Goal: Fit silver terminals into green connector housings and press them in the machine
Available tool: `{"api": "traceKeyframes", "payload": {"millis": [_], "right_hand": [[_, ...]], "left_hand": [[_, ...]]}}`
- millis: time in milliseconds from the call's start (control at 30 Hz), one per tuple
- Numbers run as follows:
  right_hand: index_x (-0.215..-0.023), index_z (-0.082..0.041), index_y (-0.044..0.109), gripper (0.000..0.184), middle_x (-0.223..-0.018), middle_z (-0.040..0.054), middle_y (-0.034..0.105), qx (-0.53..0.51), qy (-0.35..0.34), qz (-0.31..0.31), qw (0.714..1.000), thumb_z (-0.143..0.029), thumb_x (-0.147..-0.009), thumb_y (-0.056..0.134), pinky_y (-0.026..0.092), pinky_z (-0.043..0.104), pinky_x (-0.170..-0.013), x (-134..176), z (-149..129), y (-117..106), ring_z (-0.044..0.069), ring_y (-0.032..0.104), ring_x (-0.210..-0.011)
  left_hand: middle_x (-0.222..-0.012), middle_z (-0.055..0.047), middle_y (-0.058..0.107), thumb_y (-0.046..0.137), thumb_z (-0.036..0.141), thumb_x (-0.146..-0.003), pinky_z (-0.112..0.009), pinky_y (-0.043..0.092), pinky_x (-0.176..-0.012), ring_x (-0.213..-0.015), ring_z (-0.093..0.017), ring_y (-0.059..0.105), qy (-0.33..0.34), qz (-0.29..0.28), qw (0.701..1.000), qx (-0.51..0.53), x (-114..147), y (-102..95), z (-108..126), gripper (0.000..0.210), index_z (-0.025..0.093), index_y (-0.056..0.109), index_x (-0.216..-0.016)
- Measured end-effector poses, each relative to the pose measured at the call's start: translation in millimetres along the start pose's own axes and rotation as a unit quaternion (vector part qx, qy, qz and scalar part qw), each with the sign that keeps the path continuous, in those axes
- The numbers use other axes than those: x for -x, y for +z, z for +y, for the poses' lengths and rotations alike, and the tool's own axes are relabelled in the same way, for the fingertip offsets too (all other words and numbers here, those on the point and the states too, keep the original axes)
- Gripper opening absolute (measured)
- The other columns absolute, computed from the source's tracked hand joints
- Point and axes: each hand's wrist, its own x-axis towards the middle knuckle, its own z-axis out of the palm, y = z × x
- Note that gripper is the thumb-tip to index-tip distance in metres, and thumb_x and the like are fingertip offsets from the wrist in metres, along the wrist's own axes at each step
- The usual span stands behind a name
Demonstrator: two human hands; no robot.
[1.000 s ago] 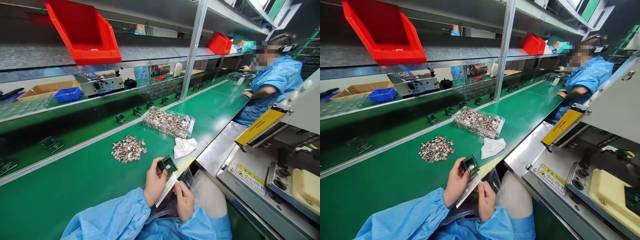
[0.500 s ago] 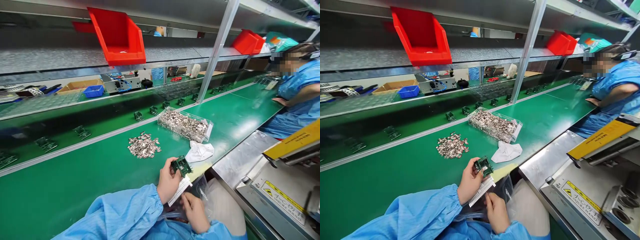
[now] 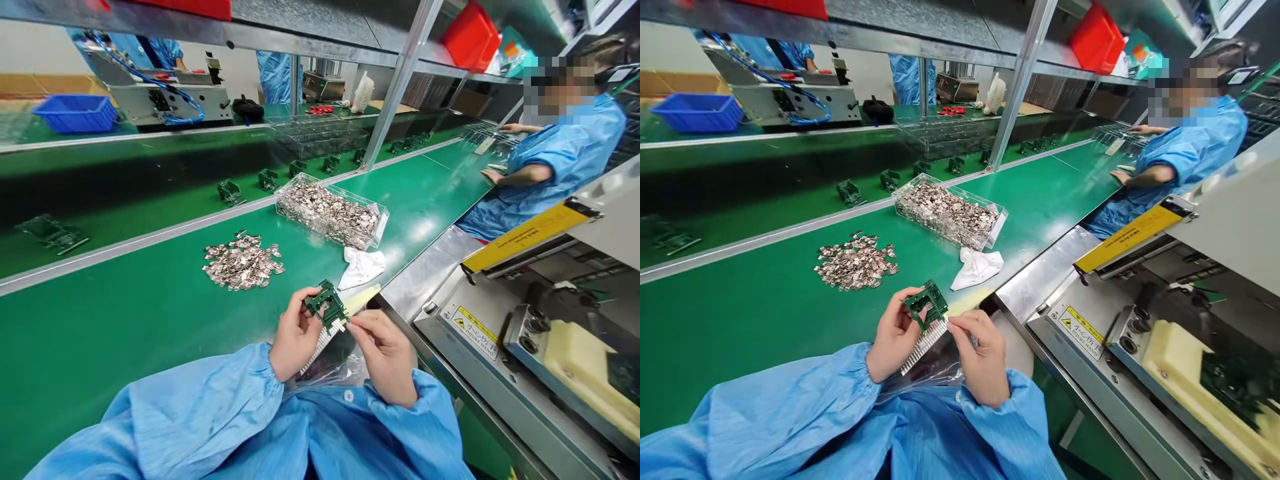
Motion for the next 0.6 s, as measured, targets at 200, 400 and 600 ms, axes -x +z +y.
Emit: {"api": "traceKeyframes", "payload": {"millis": [200, 400, 600], "right_hand": [[-0.088, -0.023, 0.070, 0.009, -0.099, 0.0066, 0.058, 0.052, -0.082, 0.064, 0.993, -0.016, -0.084, 0.066, 0.048, 0.037, -0.082, -11.9, 1.2, 26.0, 0.022, 0.057, -0.097], [-0.083, -0.022, 0.067, 0.004, -0.103, 0.0085, 0.057, 0.074, -0.060, 0.080, 0.992, -0.022, -0.086, 0.064, 0.047, 0.041, -0.086, -13.2, -3.5, 36.3, 0.024, 0.055, -0.101], [-0.070, -0.020, 0.060, 0.024, -0.104, 0.0095, 0.056, -0.069, 0.067, 0.045, 0.994, -0.039, -0.082, 0.068, 0.052, 0.035, -0.075, -10.7, 5.1, 38.0, 0.024, 0.058, -0.096]], "left_hand": [[-0.096, -0.005, 0.063, 0.055, 0.029, -0.091, -0.024, 0.052, -0.073, -0.083, -0.015, 0.062, 0.019, -0.017, 0.998, -0.049, 4.9, -2.3, 2.4, 0.032, 0.021, 0.051, -0.122], [-0.096, -0.005, 0.065, 0.052, 0.024, -0.092, -0.023, 0.050, -0.066, -0.071, -0.012, 0.059, 0.034, -0.043, 0.995, -0.077, 7.7, -3.2, 5.9, 0.032, 0.022, 0.050, -0.124], [-0.098, -0.006, 0.065, 0.052, 0.024, -0.090, -0.022, 0.049, -0.060, -0.068, -0.013, 0.058, 0.035, -0.053, 0.993, -0.101, 11.1, -6.0, 4.4, 0.030, 0.021, 0.054, -0.121]]}}
